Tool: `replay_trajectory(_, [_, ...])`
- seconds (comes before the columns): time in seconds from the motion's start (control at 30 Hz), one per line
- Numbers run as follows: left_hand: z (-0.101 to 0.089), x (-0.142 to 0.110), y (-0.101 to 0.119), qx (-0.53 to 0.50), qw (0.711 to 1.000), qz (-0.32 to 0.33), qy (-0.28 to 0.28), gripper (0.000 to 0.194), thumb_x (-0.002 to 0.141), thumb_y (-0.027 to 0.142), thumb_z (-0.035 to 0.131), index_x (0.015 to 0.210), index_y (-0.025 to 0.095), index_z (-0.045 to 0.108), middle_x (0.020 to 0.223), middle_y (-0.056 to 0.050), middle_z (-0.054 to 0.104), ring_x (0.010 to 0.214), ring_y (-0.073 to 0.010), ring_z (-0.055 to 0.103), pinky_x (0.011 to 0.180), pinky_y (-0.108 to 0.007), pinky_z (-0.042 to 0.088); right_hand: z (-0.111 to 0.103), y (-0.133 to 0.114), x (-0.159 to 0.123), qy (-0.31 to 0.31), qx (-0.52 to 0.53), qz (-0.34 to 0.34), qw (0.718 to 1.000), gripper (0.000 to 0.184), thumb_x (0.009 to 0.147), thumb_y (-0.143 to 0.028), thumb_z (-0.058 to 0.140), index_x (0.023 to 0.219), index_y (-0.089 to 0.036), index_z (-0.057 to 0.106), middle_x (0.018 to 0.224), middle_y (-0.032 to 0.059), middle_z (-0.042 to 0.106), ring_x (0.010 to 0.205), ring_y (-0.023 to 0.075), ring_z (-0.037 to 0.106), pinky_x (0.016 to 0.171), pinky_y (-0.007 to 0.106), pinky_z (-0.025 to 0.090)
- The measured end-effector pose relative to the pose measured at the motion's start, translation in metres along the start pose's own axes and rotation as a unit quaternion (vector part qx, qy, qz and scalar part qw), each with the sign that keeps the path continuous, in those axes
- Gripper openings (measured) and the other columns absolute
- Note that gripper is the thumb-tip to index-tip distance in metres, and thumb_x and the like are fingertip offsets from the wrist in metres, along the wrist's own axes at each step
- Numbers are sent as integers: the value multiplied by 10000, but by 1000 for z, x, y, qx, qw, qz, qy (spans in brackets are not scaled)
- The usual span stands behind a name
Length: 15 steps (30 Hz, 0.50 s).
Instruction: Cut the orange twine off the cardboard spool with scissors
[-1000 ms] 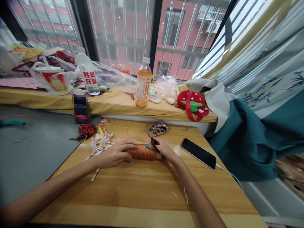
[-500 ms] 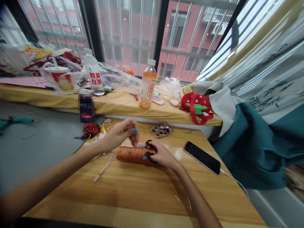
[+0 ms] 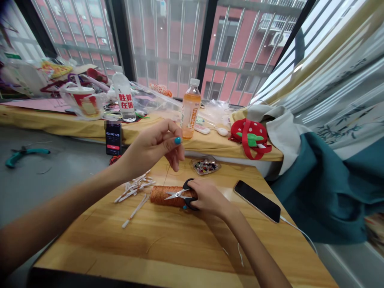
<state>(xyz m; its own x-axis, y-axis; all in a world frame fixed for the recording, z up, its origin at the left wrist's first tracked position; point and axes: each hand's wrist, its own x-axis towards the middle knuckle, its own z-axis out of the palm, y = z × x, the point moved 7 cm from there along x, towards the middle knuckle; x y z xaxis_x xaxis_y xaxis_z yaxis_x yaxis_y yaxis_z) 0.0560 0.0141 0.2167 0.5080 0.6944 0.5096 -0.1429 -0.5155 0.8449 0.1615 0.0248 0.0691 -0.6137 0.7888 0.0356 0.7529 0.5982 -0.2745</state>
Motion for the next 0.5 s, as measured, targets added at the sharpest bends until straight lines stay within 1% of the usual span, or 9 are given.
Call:
replay_trajectory(0.13, [-1, 1, 1, 0, 1000, -1, 3, 120, 824, 175, 424, 725, 173, 358, 521, 67, 516, 382, -55, 533, 377, -145, 447, -4, -12, 1, -24, -64, -22, 997, 214, 637, -173, 522, 849, -172, 493, 833, 36, 561, 719, 154, 494, 590, 224, 317])
replay_trajectory(0.23, [-1, 2, 1, 9, 1000, 0, 5, 122, 822, 193, 430, 722, 176, 362, 526, 67, 520, 391, -52, 540, 374, -134, 437, -3, -19, 4, -35, -109, -40, 993, 224, 648, -210, 531, 866, -172, 497, 853, 44, 573, 752, 174, 512, 602, 238, 320])
replay_trajectory(0.37, [1, 5, 2, 20, 1000, 6, 7, 129, 823, 195, 426, 709, 179, 368, 532, 68, 519, 390, -47, 538, 370, -127, 430, 0, -27, 7, -57, -144, -53, 987, 239, 658, -247, 538, 881, -167, 507, 880, 64, 584, 804, 195, 530, 624, 249, 332])
replay_trajectory(0.5, [1, 8, 2, 28, 999, 11, 11, 123, 827, 190, 414, 713, 177, 371, 528, 68, 518, 383, -46, 537, 367, -125, 427, 3, -36, 11, -72, -181, -63, 979, 238, 657, -273, 543, 868, -165, 514, 866, 70, 596, 779, 203, 544, 589, 254, 326])
